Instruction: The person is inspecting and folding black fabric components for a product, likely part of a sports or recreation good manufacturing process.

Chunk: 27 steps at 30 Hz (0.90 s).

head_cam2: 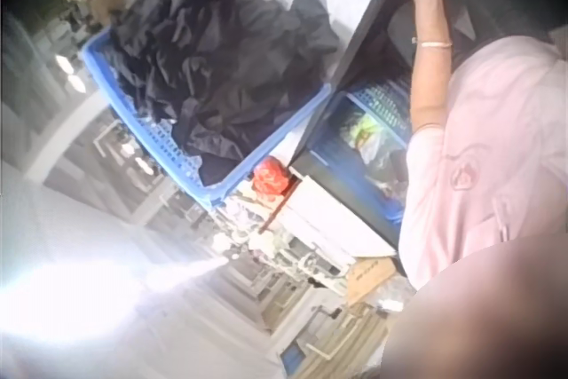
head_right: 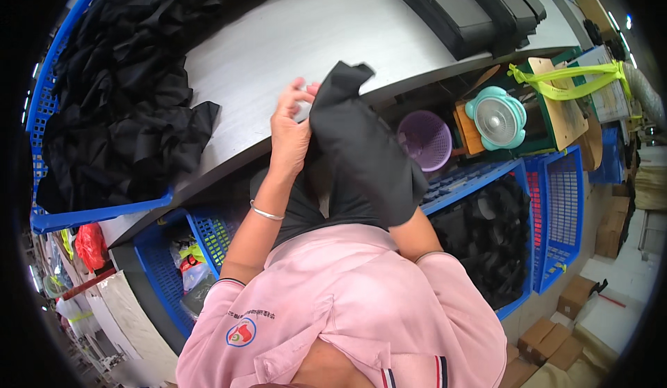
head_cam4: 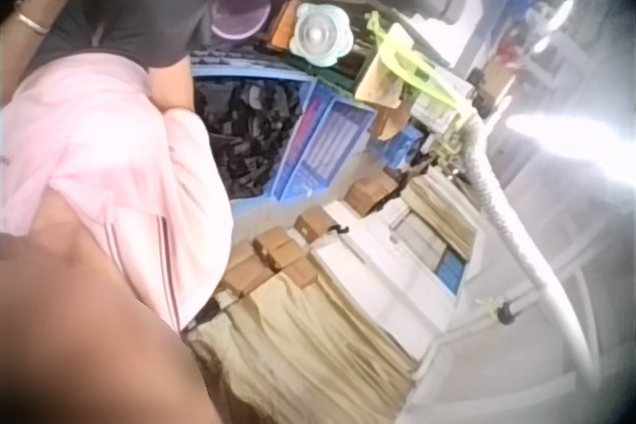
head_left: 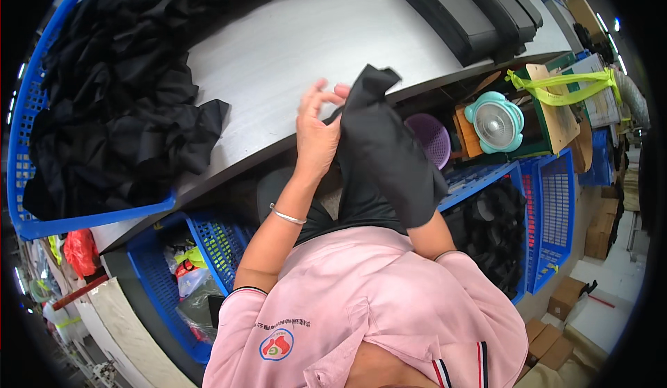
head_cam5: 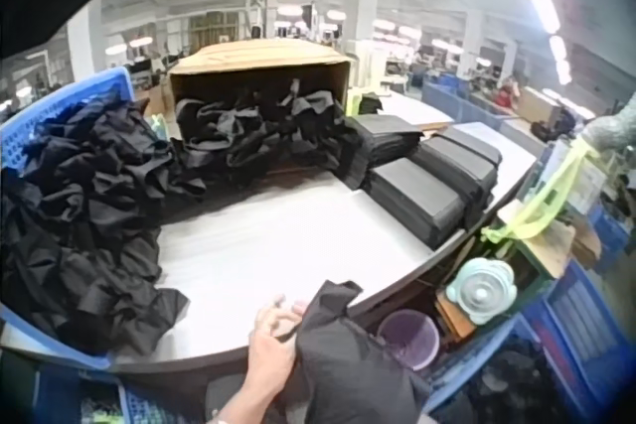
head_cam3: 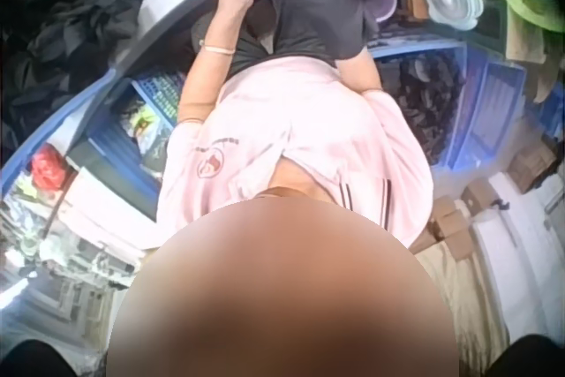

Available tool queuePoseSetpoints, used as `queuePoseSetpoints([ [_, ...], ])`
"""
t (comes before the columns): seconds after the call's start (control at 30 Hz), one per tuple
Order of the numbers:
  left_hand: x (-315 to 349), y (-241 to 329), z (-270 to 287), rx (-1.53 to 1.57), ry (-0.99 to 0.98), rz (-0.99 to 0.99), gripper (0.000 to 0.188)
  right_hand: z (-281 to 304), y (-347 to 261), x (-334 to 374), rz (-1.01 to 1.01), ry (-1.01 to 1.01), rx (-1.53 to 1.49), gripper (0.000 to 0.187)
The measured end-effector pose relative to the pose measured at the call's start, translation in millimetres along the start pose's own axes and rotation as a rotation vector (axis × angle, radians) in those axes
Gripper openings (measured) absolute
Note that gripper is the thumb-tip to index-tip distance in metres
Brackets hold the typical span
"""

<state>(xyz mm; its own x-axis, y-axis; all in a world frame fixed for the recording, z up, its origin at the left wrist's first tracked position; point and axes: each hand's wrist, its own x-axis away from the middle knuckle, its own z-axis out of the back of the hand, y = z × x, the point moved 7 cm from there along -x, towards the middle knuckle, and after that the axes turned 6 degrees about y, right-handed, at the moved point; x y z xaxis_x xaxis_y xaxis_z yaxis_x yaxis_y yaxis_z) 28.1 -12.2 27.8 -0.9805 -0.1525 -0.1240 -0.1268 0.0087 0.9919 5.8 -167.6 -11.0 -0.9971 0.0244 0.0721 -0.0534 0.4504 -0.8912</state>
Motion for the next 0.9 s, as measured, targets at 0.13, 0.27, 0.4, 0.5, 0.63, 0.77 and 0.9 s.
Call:
queuePoseSetpoints([
  [0.13, 37.2, 32.4, 5.0, -0.132, 0.203, -0.206, 0.058, 15.9, -3.7, -24.9, -0.048, 0.149, -0.085, 0.041],
  [0.27, 95.8, 72.1, -36.6, -0.277, -0.096, -0.597, 0.078, 20.7, -9.9, -39.4, -0.044, 0.227, -0.091, 0.037],
  [0.4, 88.0, 55.3, -31.7, -0.255, -0.109, -0.491, 0.035, 21.6, -11.5, -52.8, -0.029, 0.258, -0.054, 0.032],
  [0.5, 69.0, 17.0, -16.4, 0.09, -0.237, 0.035, 0.021, 16.5, -4.8, -66.0, 0.027, 0.266, 0.028, 0.029],
  [0.63, 20.0, -6.6, 9.7, 0.44, 0.143, 0.196, 0.018, -37.6, -3.7, -48.7, 0.61, 0.198, 0.62, 0.025],
  [0.77, -35.7, -15.3, 38.0, 0.308, 0.301, 0.079, 0.019, -84.5, 23.6, 13.2, 0.527, 0.022, 0.834, 0.026],
  [0.9, -75.6, -23.8, 96.3, 0.238, 0.472, 0.172, 0.023, -93.4, 28.1, 89.2, -0.004, -0.496, 0.352, 0.037],
])
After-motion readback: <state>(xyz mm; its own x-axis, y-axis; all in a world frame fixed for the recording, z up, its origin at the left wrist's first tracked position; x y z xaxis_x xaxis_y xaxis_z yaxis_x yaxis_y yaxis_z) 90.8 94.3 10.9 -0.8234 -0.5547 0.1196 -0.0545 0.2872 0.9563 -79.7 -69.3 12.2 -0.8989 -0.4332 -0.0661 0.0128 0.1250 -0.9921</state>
